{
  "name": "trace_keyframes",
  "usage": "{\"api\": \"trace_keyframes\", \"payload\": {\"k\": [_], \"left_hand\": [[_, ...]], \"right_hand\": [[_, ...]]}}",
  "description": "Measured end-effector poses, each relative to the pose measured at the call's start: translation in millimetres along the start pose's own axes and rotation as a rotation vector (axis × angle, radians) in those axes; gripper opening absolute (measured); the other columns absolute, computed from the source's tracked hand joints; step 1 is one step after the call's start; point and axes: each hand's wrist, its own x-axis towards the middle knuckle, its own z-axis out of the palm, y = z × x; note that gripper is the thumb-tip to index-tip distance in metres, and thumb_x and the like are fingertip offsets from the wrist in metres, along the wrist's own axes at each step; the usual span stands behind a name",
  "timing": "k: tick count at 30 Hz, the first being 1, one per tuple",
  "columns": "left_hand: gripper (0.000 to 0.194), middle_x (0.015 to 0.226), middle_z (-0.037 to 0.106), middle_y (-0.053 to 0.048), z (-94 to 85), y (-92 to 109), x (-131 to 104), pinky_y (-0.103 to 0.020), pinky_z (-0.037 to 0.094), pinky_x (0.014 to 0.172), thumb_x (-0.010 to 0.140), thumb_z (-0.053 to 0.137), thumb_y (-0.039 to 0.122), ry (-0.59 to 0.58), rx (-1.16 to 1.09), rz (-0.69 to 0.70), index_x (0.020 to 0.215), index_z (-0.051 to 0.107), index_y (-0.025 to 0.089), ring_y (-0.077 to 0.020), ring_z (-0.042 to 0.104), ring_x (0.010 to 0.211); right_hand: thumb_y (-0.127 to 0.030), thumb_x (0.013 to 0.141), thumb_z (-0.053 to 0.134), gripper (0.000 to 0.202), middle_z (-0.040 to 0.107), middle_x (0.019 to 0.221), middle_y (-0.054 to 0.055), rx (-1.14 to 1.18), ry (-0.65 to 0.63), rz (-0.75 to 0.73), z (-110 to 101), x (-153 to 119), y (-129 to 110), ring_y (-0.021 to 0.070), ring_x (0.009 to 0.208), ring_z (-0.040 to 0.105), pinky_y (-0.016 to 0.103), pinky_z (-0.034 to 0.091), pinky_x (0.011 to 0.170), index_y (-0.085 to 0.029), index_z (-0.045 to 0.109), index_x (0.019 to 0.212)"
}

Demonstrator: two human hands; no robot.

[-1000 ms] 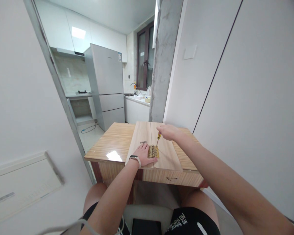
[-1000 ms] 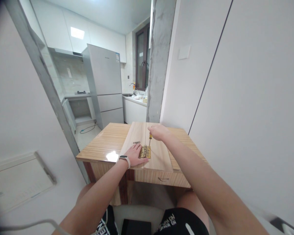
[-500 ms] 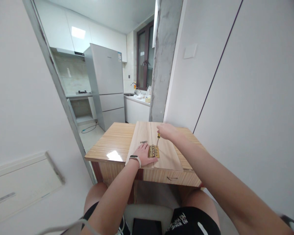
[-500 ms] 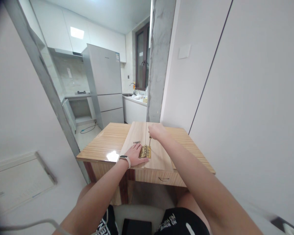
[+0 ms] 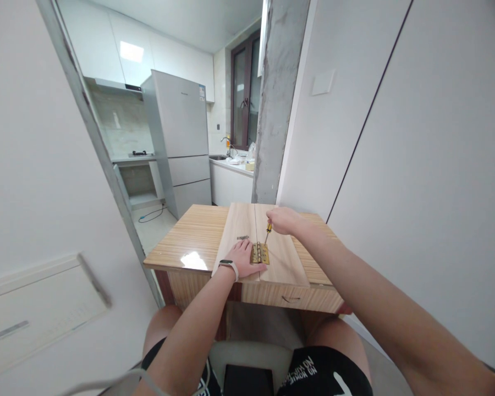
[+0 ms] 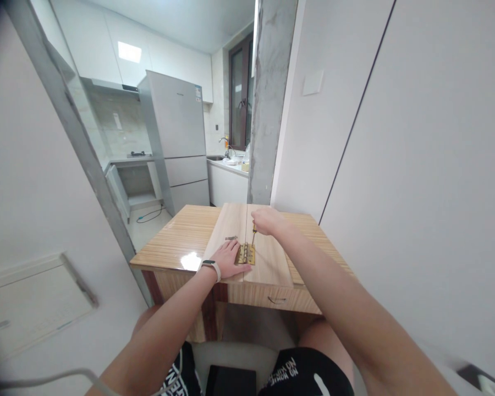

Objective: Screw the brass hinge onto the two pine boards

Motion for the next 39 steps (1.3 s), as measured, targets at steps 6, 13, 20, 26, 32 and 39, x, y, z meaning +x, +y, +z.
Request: {"api": "trace_keyframes", "payload": {"k": [6, 13, 20, 26, 32, 39], "left_hand": [[0.095, 0.153, 0.044, -0.018, 1.6, -1, 2, -0.049, 0.025, 0.120, 0.076, 0.054, 0.086, -0.004, -0.021, -0.006, 0.141, 0.049, 0.018, -0.0380, 0.035, 0.144], [0.095, 0.151, 0.045, -0.018, 1.8, 0, 1, -0.048, 0.027, 0.120, 0.075, 0.056, 0.086, 0.006, -0.020, 0.005, 0.140, 0.049, 0.017, -0.0373, 0.037, 0.143], [0.053, 0.135, 0.054, -0.018, -1.1, -16, 16, -0.043, 0.037, 0.112, 0.095, 0.052, 0.055, 0.177, -0.081, -0.272, 0.130, 0.057, 0.015, -0.0310, 0.051, 0.127], [0.029, 0.120, 0.057, -0.012, -10.8, -52, 27, -0.037, 0.042, 0.105, 0.090, 0.058, 0.021, 0.189, -0.087, -0.385, 0.118, 0.065, 0.021, -0.0244, 0.058, 0.114], [0.021, 0.114, 0.059, -0.009, -13.5, -57, 34, -0.034, 0.045, 0.101, 0.091, 0.058, 0.020, 0.135, -0.098, -0.376, 0.106, 0.072, 0.024, -0.0210, 0.061, 0.105], [0.012, 0.103, 0.065, -0.012, -14.2, -59, 40, -0.034, 0.048, 0.090, 0.092, 0.057, 0.019, 0.065, -0.071, -0.420, 0.090, 0.068, 0.019, -0.0231, 0.064, 0.097]], "right_hand": [[-0.027, 0.097, 0.049, 0.033, 0.073, 0.117, 0.022, 0.011, -0.031, 0.082, -2, 8, -5, 0.0315, 0.111, 0.068, 0.036, 0.051, 0.090, -0.011, 0.074, 0.109], [-0.033, 0.096, 0.052, 0.036, 0.072, 0.119, 0.023, 0.100, -0.056, 0.194, 0, 8, -10, 0.0312, 0.113, 0.068, 0.034, 0.050, 0.093, -0.010, 0.073, 0.115], [-0.034, 0.101, 0.048, 0.033, 0.072, 0.118, 0.020, 0.235, 0.024, 0.281, -4, -11, 4, 0.0272, 0.109, 0.068, 0.030, 0.048, 0.086, -0.012, 0.068, 0.115], [-0.034, 0.098, 0.051, 0.027, 0.074, 0.110, 0.014, 0.363, 0.144, 0.312, -2, -37, 17, 0.0240, 0.097, 0.068, 0.029, 0.044, 0.076, -0.015, 0.068, 0.107], [-0.036, 0.093, 0.055, 0.024, 0.073, 0.085, 0.008, 0.516, 0.148, 0.368, 18, -72, 22, 0.0191, 0.076, 0.065, 0.027, 0.037, 0.062, -0.017, 0.068, 0.085], [-0.039, 0.092, 0.054, 0.027, 0.069, 0.076, 0.006, 0.524, 0.165, 0.369, 43, -97, 32, 0.0183, 0.069, 0.059, 0.028, 0.034, 0.059, -0.019, 0.061, 0.076]]}}
